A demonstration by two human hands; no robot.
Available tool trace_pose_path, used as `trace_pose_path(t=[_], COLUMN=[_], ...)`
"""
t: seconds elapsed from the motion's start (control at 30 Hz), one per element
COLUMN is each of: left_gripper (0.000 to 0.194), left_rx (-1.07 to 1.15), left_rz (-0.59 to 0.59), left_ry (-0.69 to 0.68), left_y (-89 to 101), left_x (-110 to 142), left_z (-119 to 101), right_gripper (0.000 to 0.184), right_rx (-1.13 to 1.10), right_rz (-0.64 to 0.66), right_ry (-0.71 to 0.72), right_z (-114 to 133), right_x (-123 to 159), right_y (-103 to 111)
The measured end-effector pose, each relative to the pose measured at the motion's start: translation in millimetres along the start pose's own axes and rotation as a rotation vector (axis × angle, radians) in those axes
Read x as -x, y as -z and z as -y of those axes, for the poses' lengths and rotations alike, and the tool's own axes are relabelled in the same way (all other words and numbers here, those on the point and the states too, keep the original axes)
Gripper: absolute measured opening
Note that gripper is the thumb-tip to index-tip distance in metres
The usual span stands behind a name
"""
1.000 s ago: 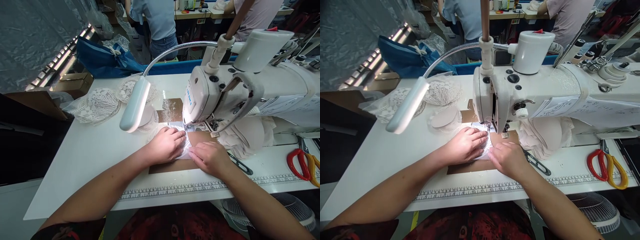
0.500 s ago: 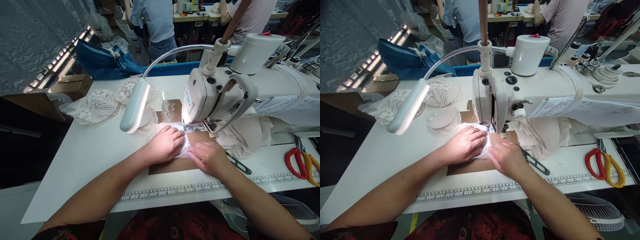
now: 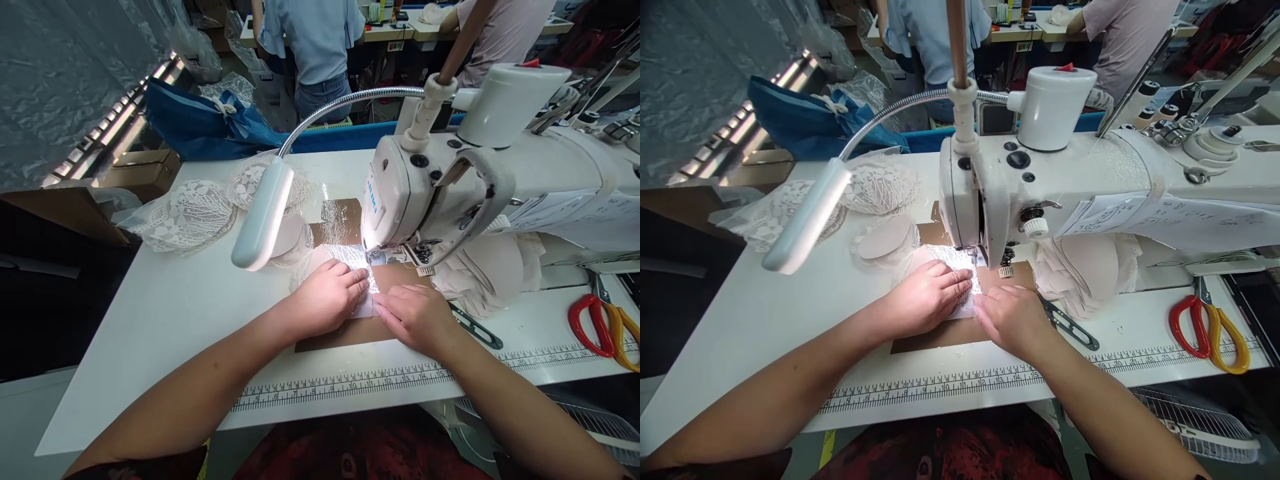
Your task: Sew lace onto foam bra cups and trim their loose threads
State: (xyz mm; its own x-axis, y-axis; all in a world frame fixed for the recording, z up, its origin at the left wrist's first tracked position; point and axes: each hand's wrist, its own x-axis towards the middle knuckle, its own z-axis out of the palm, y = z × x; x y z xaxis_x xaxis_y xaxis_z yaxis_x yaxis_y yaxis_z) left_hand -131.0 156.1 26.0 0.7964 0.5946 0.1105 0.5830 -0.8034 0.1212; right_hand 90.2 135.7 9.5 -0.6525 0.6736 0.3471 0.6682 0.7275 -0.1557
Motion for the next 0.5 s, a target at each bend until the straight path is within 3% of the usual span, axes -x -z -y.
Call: trace_pose_path(t=[0.5], left_gripper=[0.036], left_rx=[-0.078], left_rz=[-0.053], left_ry=[0.061], left_y=[-5.4], left_x=[0.2], left_z=[13.4], right_gripper=[0.024], right_rx=[0.104], right_rz=[-0.024], right_ry=[-0.008], right_z=[-2.4], right_x=[-5.4], right_y=[-2.9])
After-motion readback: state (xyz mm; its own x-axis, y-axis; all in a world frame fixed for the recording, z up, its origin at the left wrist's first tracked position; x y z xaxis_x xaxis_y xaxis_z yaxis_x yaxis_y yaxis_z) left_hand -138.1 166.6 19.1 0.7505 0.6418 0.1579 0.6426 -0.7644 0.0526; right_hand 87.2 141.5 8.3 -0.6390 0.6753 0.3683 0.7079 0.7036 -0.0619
